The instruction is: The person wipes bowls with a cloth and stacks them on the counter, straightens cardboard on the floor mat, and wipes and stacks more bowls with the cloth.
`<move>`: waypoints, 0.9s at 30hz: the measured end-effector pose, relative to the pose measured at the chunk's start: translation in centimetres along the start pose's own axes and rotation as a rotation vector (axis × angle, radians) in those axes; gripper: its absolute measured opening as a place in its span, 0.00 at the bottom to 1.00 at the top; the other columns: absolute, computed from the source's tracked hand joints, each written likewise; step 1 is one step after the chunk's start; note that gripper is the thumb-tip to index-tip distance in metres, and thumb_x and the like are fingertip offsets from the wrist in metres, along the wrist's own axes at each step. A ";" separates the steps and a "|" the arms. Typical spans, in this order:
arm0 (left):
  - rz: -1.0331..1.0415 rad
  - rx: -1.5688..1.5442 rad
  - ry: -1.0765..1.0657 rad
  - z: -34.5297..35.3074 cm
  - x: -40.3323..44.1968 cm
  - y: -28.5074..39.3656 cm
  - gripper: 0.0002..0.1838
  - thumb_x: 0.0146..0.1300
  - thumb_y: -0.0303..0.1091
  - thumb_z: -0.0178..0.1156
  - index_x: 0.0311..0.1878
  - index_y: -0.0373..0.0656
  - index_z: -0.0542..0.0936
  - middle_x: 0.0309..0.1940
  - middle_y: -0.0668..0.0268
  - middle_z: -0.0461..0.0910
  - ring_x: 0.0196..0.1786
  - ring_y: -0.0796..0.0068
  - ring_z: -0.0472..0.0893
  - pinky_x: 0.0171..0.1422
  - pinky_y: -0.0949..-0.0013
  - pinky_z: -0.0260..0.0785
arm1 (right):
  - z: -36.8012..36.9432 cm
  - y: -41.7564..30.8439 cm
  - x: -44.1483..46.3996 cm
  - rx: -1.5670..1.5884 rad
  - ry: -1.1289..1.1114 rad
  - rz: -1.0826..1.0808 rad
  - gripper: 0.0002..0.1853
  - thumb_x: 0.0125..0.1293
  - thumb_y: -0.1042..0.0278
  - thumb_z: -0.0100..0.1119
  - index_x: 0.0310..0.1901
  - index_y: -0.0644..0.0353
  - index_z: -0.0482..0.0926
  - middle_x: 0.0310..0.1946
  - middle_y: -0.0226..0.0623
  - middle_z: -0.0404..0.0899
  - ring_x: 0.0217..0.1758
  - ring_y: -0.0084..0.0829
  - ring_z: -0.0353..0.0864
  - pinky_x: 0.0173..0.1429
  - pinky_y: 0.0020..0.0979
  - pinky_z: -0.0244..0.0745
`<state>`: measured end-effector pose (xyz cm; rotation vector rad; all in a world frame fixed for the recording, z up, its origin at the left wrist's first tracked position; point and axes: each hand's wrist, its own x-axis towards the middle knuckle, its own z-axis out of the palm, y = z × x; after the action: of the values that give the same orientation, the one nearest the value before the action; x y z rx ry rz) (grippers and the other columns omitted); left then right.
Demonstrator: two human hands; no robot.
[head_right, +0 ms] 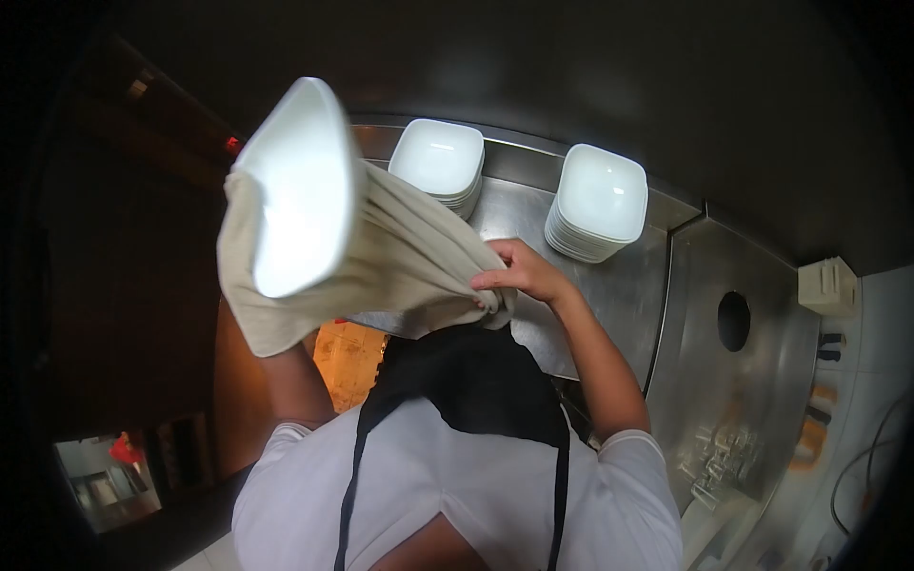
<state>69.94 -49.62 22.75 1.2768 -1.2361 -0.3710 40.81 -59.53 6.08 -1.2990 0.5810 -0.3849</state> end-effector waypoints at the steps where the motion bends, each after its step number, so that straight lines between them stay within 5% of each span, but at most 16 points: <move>1: 0.043 0.099 0.050 -1.1 0.1 0.0 0.28 0.71 0.35 0.66 0.70 0.33 0.72 0.65 0.58 0.73 0.63 0.67 0.79 0.70 0.65 0.74 | -0.1 0.4 -0.2 -0.061 0.015 0.015 0.19 0.64 0.66 0.67 0.53 0.68 0.85 0.44 0.32 0.86 0.48 0.22 0.81 0.56 0.26 0.75; 4: 0.161 0.420 0.173 -3.7 -0.1 0.0 0.28 0.72 0.35 0.65 0.70 0.34 0.72 0.66 0.57 0.72 0.63 0.68 0.80 0.68 0.67 0.76 | -2.3 5.5 -1.3 -0.312 0.052 0.086 0.17 0.67 0.70 0.60 0.55 0.69 0.84 0.46 0.32 0.87 0.50 0.23 0.81 0.57 0.26 0.75; 6: -0.023 -0.029 0.338 -3.7 -0.5 0.2 0.28 0.71 0.34 0.67 0.69 0.34 0.72 0.66 0.57 0.71 0.62 0.67 0.80 0.68 0.67 0.76 | -1.8 5.0 -3.1 -0.254 0.076 0.090 0.16 0.66 0.71 0.59 0.53 0.69 0.85 0.45 0.32 0.86 0.49 0.22 0.81 0.56 0.27 0.75; 8: 0.487 0.889 0.282 -6.0 -1.7 -3.9 0.32 0.63 0.32 0.73 0.68 0.34 0.73 0.65 0.55 0.71 0.65 0.60 0.75 0.72 0.62 0.70 | -0.7 2.0 -4.6 -0.146 0.100 0.011 0.16 0.65 0.72 0.58 0.51 0.69 0.85 0.44 0.32 0.86 0.49 0.22 0.81 0.56 0.27 0.74; 10: 0.611 1.013 0.299 -5.8 -2.1 -8.8 0.37 0.58 0.30 0.75 0.69 0.35 0.71 0.63 0.55 0.70 0.69 0.57 0.69 0.73 0.62 0.64 | 0.5 -2.7 -5.7 0.020 0.138 -0.190 0.17 0.64 0.72 0.58 0.51 0.70 0.85 0.45 0.34 0.87 0.49 0.25 0.83 0.57 0.29 0.75; 13: 0.173 0.371 0.222 0.2 -4.2 -7.3 0.21 0.75 0.30 0.55 0.68 0.34 0.70 0.62 0.56 0.67 0.70 0.63 0.66 0.74 0.63 0.63 | 3.7 -10.3 -3.9 0.295 0.145 -0.500 0.26 0.68 0.68 0.56 0.65 0.72 0.76 0.59 0.44 0.83 0.61 0.35 0.83 0.70 0.36 0.72; 15: 0.152 0.452 0.150 3.1 -5.5 -9.2 0.18 0.81 0.29 0.49 0.68 0.34 0.68 0.61 0.57 0.67 0.69 0.65 0.66 0.75 0.63 0.61 | 5.5 -12.7 -0.8 0.135 0.204 -0.487 0.25 0.72 0.65 0.61 0.67 0.66 0.75 0.58 0.39 0.83 0.58 0.32 0.84 0.64 0.33 0.76; 17: 0.151 0.561 0.065 5.0 -6.4 -10.2 0.19 0.80 0.30 0.49 0.69 0.34 0.67 0.60 0.57 0.69 0.66 0.65 0.68 0.76 0.62 0.60 | 8.1 -12.5 4.1 -0.551 0.393 -0.525 0.20 0.73 0.61 0.63 0.59 0.65 0.77 0.51 0.42 0.82 0.50 0.37 0.85 0.58 0.33 0.79; 18: 0.120 0.520 0.025 5.8 -6.6 -9.6 0.20 0.79 0.30 0.50 0.69 0.34 0.67 0.60 0.57 0.69 0.65 0.64 0.70 0.76 0.62 0.61 | 9.1 -9.8 7.4 -1.064 0.634 -0.945 0.14 0.67 0.68 0.63 0.51 0.65 0.77 0.48 0.48 0.80 0.46 0.47 0.84 0.51 0.40 0.81; 20: -0.051 0.059 -0.036 6.6 -5.9 -5.4 0.22 0.76 0.30 0.53 0.69 0.35 0.67 0.58 0.57 0.71 0.62 0.62 0.72 0.75 0.60 0.63 | 11.4 -7.8 7.5 -0.996 0.403 -0.677 0.11 0.56 0.76 0.58 0.42 0.64 0.74 0.44 0.51 0.80 0.41 0.53 0.84 0.41 0.52 0.79; 22: -0.348 -0.475 0.200 5.3 -5.5 -8.2 0.20 0.72 0.27 0.59 0.64 0.39 0.70 0.60 0.60 0.71 0.62 0.66 0.75 0.69 0.63 0.68 | 10.3 -7.9 6.3 -1.106 0.178 -0.705 0.10 0.57 0.73 0.61 0.41 0.63 0.75 0.29 0.47 0.81 0.35 0.50 0.86 0.39 0.50 0.80; 25: -0.092 0.199 0.218 4.7 -7.1 -7.5 0.21 0.68 0.24 0.64 0.62 0.38 0.73 0.57 0.58 0.73 0.61 0.68 0.76 0.68 0.63 0.70 | 7.3 -7.2 6.6 -1.351 0.309 -0.599 0.10 0.59 0.72 0.63 0.41 0.62 0.77 0.23 0.42 0.81 0.32 0.46 0.88 0.35 0.45 0.82; 27: -0.190 0.282 0.250 5.3 -7.7 -9.9 0.25 0.69 0.26 0.63 0.68 0.37 0.70 0.59 0.56 0.73 0.65 0.64 0.74 0.71 0.61 0.68 | 7.5 -8.2 7.0 -1.350 0.509 -0.588 0.12 0.60 0.73 0.63 0.46 0.62 0.77 0.31 0.45 0.82 0.34 0.45 0.87 0.37 0.42 0.82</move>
<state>66.53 -49.50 9.58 1.6361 -0.9800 -0.1672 51.34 -59.60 13.94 -2.7322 0.9331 -0.8960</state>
